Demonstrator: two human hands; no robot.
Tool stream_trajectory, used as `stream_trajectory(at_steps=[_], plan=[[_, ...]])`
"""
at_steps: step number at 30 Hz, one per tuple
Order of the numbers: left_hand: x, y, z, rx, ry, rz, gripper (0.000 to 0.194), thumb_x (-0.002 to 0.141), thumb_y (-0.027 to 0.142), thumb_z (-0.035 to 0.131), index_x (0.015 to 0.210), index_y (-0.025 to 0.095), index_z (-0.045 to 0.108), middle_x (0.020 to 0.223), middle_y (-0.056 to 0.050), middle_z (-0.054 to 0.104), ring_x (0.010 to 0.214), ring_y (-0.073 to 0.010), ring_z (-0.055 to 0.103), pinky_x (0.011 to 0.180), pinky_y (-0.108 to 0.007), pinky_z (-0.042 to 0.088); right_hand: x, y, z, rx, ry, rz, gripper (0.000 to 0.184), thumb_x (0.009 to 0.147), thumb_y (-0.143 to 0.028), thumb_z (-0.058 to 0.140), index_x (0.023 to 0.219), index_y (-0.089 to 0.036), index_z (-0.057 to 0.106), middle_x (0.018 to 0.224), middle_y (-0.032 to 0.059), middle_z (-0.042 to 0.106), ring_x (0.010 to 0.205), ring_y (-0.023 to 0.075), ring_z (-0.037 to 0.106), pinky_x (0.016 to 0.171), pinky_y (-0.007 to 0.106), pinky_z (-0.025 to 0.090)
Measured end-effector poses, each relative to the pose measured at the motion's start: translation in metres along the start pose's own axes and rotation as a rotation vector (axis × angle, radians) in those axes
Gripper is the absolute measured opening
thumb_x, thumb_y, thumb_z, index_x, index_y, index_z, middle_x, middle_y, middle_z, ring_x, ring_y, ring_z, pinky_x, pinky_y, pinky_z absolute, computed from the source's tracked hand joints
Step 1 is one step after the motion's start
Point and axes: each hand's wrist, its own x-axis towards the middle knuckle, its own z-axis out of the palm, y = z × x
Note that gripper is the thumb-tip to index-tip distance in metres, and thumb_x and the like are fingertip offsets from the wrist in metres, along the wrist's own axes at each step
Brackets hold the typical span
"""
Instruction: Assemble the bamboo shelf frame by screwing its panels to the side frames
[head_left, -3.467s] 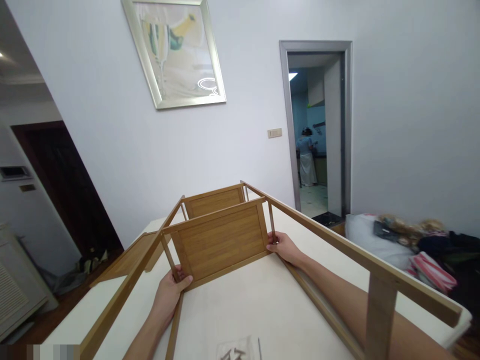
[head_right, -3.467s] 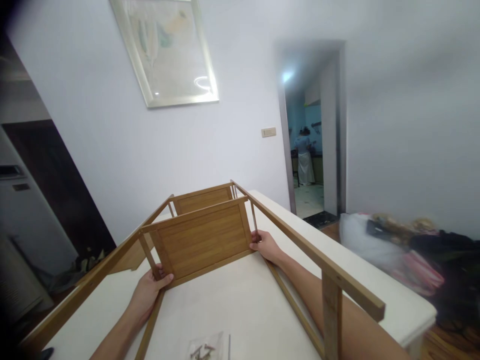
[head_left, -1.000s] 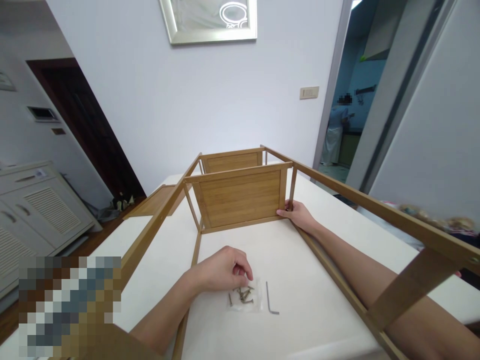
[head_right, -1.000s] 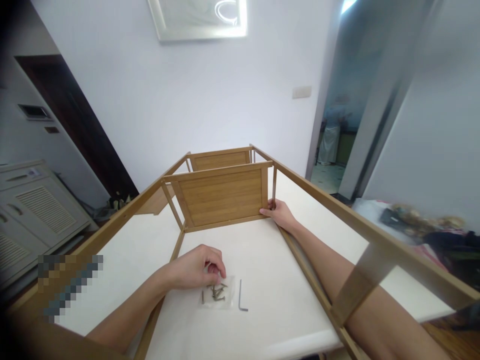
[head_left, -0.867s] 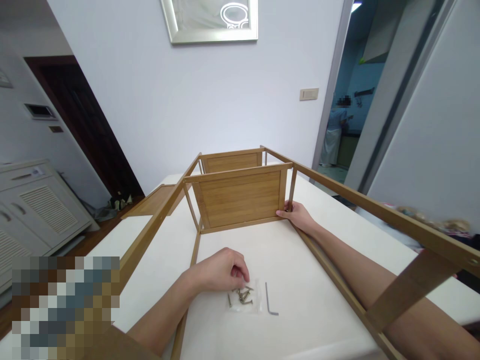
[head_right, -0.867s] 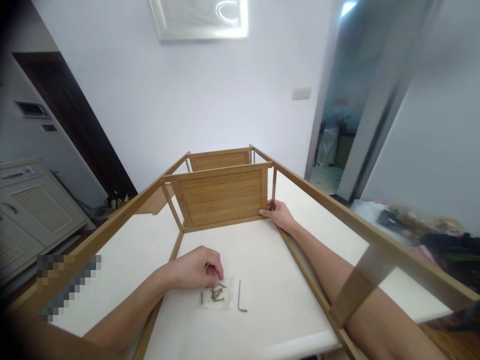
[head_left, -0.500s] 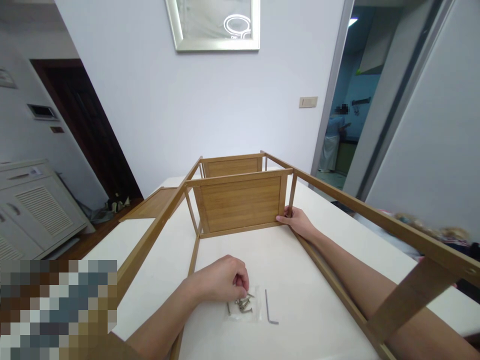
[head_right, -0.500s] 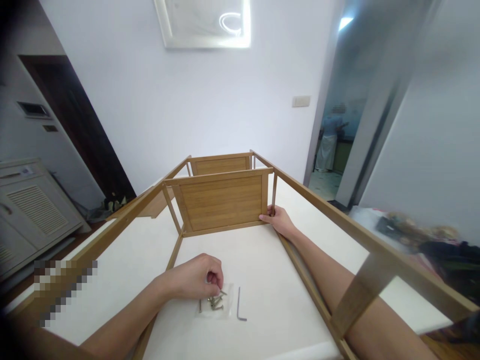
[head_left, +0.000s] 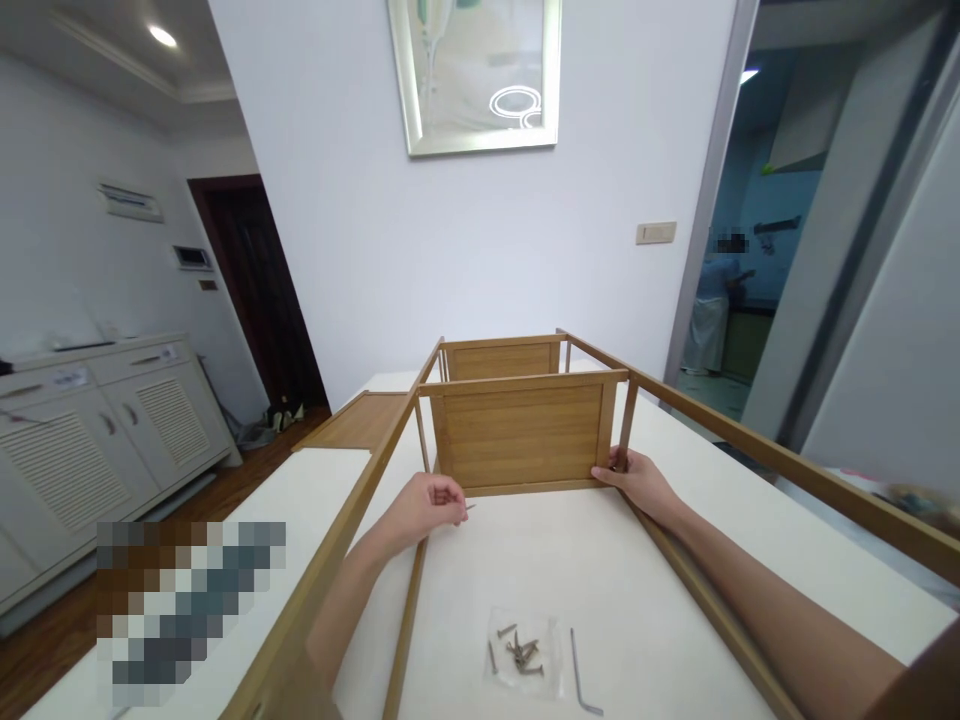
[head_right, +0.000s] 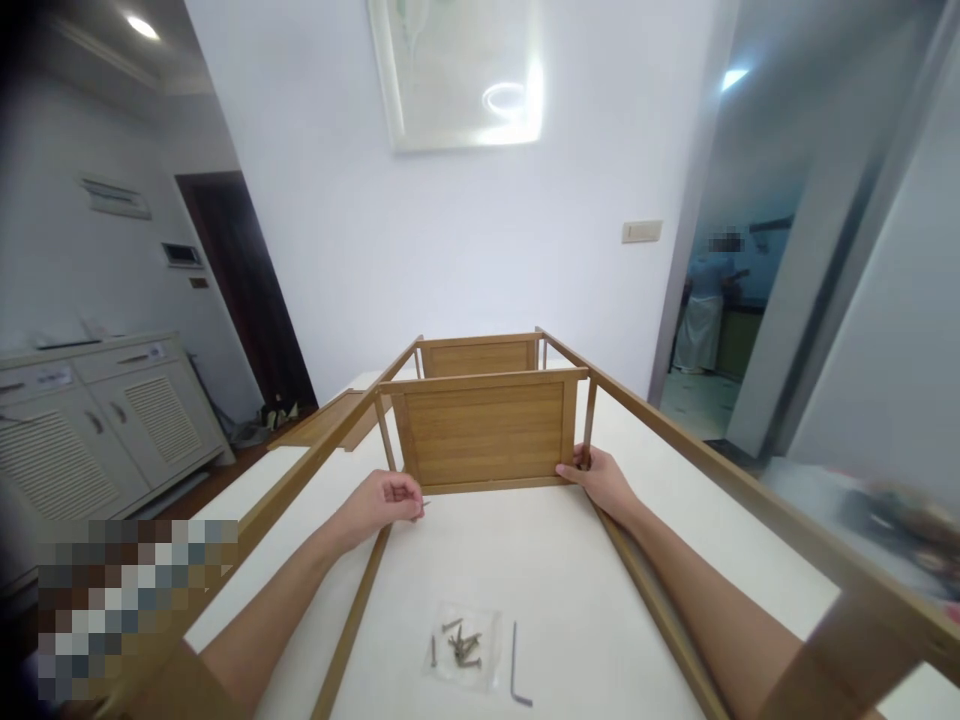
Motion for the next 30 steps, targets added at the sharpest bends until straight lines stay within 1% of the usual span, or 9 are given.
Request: stream_trajectory(at_steps=[2, 4, 9, 11, 14, 16, 18, 23, 30], plan=[[0.001, -0.003, -0.013, -0.077, 0.063, 0.010, 0.004, 0.063, 0.018, 0.069, 0.064, 0.016, 0.067, 0.064, -0.005, 0.069, 0.061, -0.0163, 0.061, 0.062, -0.028, 0.046, 0.001, 0.001, 0.000, -0.001, 0.002, 0.005, 0.034, 0.060, -0.045, 0.076, 0.078, -0.022, 0.059, 0.074, 0.0018, 0.067, 0.072, 0.0215, 0.062, 0.068, 0.034, 0.048], [0.003, -0.005, -0.021, -0.133, 0.126, 0.030, 0.006, 0.063, 0.019, 0.070, 0.065, 0.016, 0.066, 0.063, -0.004, 0.069, 0.059, -0.0155, 0.061, 0.061, -0.028, 0.046, 0.001, 0.001, 0.000, -0.015, 0.010, 0.009, 0.034, 0.059, -0.045, 0.076, 0.077, -0.022, 0.059, 0.073, 0.0017, 0.066, 0.072, 0.0218, 0.062, 0.068, 0.034, 0.048], [0.006, -0.005, -0.030, -0.318, 0.283, 0.101, 0.011, 0.060, 0.018, 0.075, 0.066, 0.014, 0.066, 0.061, -0.002, 0.066, 0.056, -0.0119, 0.059, 0.059, -0.025, 0.046, 0.000, -0.004, -0.003, -0.028, 0.031, 0.008, 0.036, 0.059, -0.048, 0.077, 0.077, -0.022, 0.061, 0.075, 0.0036, 0.069, 0.073, 0.0233, 0.063, 0.068, 0.034, 0.048], [0.008, -0.006, -0.036, -0.389, 0.356, 0.138, 0.013, 0.060, 0.018, 0.076, 0.068, 0.014, 0.068, 0.063, -0.002, 0.066, 0.058, -0.0110, 0.058, 0.059, -0.024, 0.046, -0.002, -0.006, -0.004, 0.012, 0.036, 0.008, 0.038, 0.060, -0.050, 0.077, 0.080, -0.021, 0.062, 0.077, 0.0037, 0.070, 0.076, 0.0238, 0.064, 0.071, 0.035, 0.049], [0.012, -0.010, -0.049, -0.480, 0.479, 0.207, 0.017, 0.060, 0.020, 0.078, 0.072, 0.013, 0.069, 0.067, -0.001, 0.065, 0.061, -0.0103, 0.059, 0.060, -0.023, 0.048, -0.005, -0.008, -0.004, 0.140, -0.011, 0.030, 0.042, 0.063, -0.053, 0.076, 0.086, -0.021, 0.062, 0.084, 0.0037, 0.071, 0.082, 0.0244, 0.065, 0.075, 0.035, 0.050], [0.016, -0.011, -0.058, -0.520, 0.559, 0.253, 0.020, 0.060, 0.023, 0.080, 0.075, 0.014, 0.070, 0.070, -0.002, 0.066, 0.064, -0.0107, 0.061, 0.062, -0.024, 0.050, -0.006, -0.009, -0.003, 0.208, -0.044, 0.044, 0.043, 0.064, -0.055, 0.075, 0.087, -0.021, 0.061, 0.087, 0.0040, 0.071, 0.084, 0.0247, 0.065, 0.077, 0.035, 0.050], [0.020, -0.009, -0.063, -0.541, 0.624, 0.292, 0.024, 0.061, 0.026, 0.081, 0.079, 0.014, 0.071, 0.071, -0.003, 0.068, 0.065, -0.0114, 0.062, 0.065, -0.025, 0.052, -0.005, -0.009, -0.003, 0.227, -0.039, 0.044, 0.044, 0.063, -0.056, 0.076, 0.086, -0.021, 0.061, 0.085, 0.0034, 0.071, 0.084, 0.0248, 0.065, 0.078, 0.036, 0.050], [0.035, 0.005, -0.063, -0.543, 0.713, 0.361, 0.031, 0.064, 0.033, 0.082, 0.085, 0.013, 0.071, 0.073, -0.003, 0.069, 0.062, -0.0111, 0.062, 0.064, -0.026, 0.053, -0.003, -0.005, -0.004, 0.248, -0.021, 0.042, 0.045, 0.062, -0.055, 0.076, 0.087, -0.020, 0.063, 0.083, 0.0024, 0.070, 0.084, 0.0246, 0.064, 0.081, 0.037, 0.048], [0.055, 0.022, -0.064, -0.492, 0.753, 0.388, 0.037, 0.063, 0.038, 0.082, 0.086, 0.011, 0.071, 0.081, -0.005, 0.070, 0.065, -0.0122, 0.063, 0.055, -0.023, 0.051, -0.003, -0.001, -0.005, 0.224, 0.003, 0.005, 0.047, 0.064, -0.057, 0.073, 0.091, -0.019, 0.064, 0.086, 0.0038, 0.069, 0.087, 0.0249, 0.063, 0.081, 0.037, 0.048]])
